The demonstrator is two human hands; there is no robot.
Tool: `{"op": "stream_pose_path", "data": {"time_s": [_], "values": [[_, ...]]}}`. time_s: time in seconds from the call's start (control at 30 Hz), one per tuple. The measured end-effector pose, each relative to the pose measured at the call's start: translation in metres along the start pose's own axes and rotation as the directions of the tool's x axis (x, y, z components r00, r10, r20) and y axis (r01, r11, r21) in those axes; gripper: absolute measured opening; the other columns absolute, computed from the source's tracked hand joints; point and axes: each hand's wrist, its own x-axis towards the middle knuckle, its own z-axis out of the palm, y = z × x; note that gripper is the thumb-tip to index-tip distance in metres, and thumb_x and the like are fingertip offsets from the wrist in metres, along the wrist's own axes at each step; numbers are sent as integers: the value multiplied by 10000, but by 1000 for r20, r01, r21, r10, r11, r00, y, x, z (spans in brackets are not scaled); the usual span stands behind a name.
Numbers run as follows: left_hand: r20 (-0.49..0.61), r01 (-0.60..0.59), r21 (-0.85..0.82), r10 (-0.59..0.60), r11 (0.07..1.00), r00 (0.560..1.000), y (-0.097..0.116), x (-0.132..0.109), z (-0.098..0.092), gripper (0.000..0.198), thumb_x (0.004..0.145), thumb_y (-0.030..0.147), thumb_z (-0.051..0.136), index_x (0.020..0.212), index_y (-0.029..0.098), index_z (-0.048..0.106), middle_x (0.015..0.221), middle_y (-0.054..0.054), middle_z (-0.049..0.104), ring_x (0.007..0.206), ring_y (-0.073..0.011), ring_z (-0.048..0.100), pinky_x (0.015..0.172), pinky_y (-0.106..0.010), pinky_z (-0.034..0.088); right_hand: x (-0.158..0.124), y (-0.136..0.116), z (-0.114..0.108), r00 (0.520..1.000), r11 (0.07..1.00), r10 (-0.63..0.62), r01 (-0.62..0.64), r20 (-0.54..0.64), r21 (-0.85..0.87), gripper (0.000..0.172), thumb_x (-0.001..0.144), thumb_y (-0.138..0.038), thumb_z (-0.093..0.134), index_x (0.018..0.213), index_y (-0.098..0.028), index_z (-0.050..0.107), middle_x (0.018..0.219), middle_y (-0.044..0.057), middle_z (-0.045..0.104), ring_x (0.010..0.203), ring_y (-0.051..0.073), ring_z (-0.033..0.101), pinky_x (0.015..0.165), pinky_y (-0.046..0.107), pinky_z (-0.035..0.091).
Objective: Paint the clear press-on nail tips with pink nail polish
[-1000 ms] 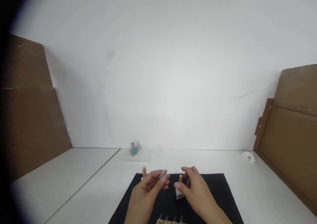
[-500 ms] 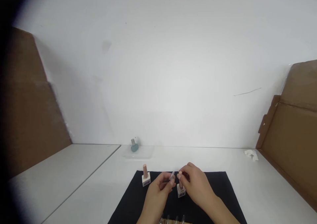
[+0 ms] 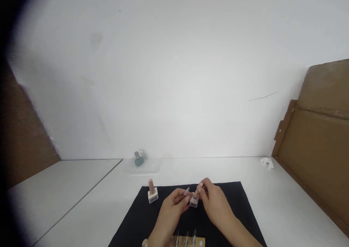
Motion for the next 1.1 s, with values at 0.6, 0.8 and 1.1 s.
{"op": "stream_pose_path", "data": {"time_s": [0.6,0.8,1.1], "values": [[12,-29,22,29,999,1000,12,-6,-17,148,526,339,763,588,228,687,687,-38,778,807,-269,703,781,-330,496,-5,-3,1,989,988,-121,112,-79,-109,250,1032,-357,407,947,-249,616,940,44,769,866,216,709,810,306,483],[-31,23,58,-21,998,999,-10,-20,-45,182,508,341,811,580,218,699,694,-47,793,794,-275,717,762,-332,509,-7,0,7,989,989,-115,106,-89,-104,234,1007,-373,449,1001,-228,633,919,73,763,827,238,704,767,328,499],[-78,56,51,-52,997,996,-26,-32,-62,238,517,367,870,621,204,731,655,3,720,655,-206,697,599,-268,512,-7,1,8,990,993,-106,102,-89,-52,289,1019,-440,425,910,-242,606,853,46,730,787,226,680,759,317,498]]}}
